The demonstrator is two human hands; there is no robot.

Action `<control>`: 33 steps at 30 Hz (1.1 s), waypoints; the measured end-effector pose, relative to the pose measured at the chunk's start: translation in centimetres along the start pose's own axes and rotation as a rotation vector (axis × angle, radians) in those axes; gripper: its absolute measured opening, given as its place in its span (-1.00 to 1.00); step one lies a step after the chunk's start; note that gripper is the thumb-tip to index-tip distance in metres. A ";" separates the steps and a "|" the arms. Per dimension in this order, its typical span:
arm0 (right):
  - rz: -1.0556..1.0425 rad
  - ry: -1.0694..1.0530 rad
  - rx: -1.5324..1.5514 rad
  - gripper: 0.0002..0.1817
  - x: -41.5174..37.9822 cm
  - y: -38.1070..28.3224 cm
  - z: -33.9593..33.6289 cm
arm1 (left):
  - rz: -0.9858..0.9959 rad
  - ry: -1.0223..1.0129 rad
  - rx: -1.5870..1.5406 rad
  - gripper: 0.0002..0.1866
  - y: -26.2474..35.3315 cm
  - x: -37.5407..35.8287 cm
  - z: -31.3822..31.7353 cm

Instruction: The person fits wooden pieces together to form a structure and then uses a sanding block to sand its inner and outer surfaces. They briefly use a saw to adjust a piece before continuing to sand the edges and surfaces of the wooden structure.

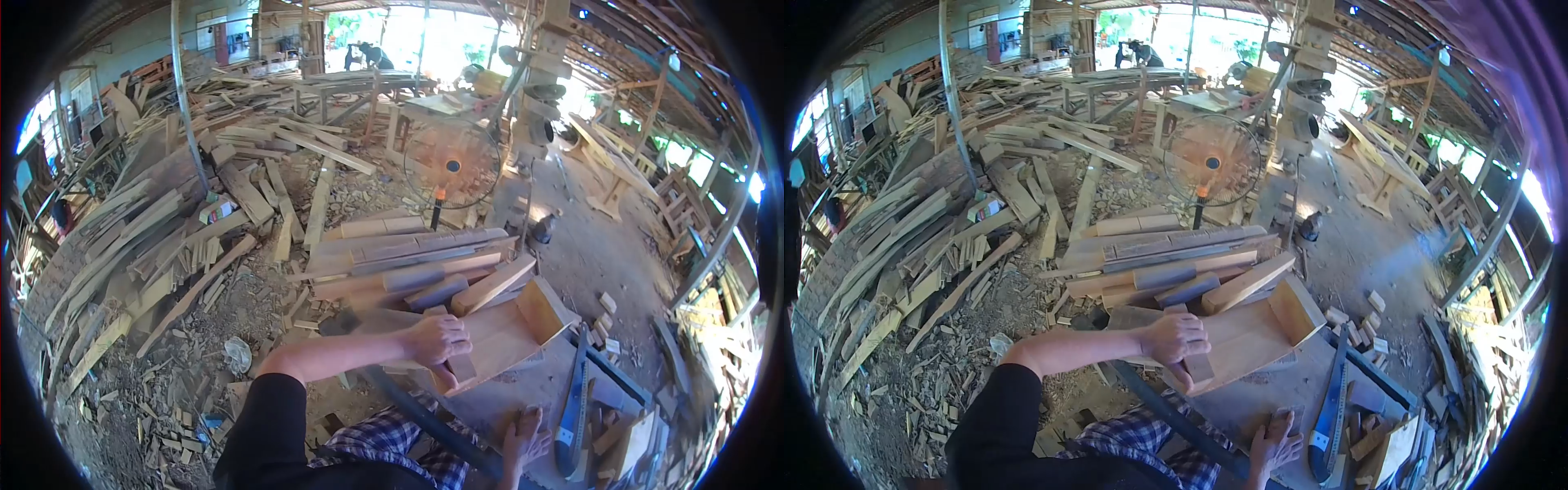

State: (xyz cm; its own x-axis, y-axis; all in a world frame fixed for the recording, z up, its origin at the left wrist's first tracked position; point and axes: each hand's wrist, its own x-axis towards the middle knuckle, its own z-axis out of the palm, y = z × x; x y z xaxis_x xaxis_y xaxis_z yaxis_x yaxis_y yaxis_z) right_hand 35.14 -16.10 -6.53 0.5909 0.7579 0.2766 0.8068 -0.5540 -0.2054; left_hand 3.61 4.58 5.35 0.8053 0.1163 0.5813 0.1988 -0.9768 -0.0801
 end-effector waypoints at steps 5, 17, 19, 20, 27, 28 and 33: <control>-0.019 0.048 0.001 -0.05 -0.2 0.3 0.4 | -0.242 0.162 0.008 -0.25 2.9 3.2 -0.5; 0.028 -0.042 -0.076 -0.09 -1.4 -0.4 -2.4 | -0.269 0.058 -0.020 -0.33 5.0 2.9 -0.1; -0.007 0.042 -0.073 -0.11 -1.4 -0.7 -2.3 | -0.228 0.026 0.002 -0.30 4.6 2.1 -0.2; -0.021 0.041 -0.075 -0.11 -1.3 -1.0 -2.8 | -0.174 -0.010 0.012 -0.27 4.4 1.7 -0.1; -0.112 0.039 0.213 -0.12 -0.9 0.1 -1.3 | -0.168 0.124 -0.149 -0.36 4.2 1.0 -2.0; -0.087 0.040 -0.039 -0.11 -1.1 -0.5 -2.2 | -0.210 0.115 -0.138 -0.46 3.6 0.8 -2.2; 0.020 -0.234 0.047 -0.06 -0.9 -3.4 -6.6 | -0.566 -0.275 -0.531 -0.73 -0.1 0.5 -4.8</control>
State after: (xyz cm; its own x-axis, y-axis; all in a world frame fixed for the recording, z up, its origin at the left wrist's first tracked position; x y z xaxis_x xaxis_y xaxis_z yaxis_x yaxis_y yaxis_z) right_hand 31.86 -17.18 0.12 0.5857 0.8092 0.0476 0.7907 -0.5574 -0.2532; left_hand 1.30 3.90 9.49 0.7844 0.5891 0.1941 0.3804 -0.7041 0.5996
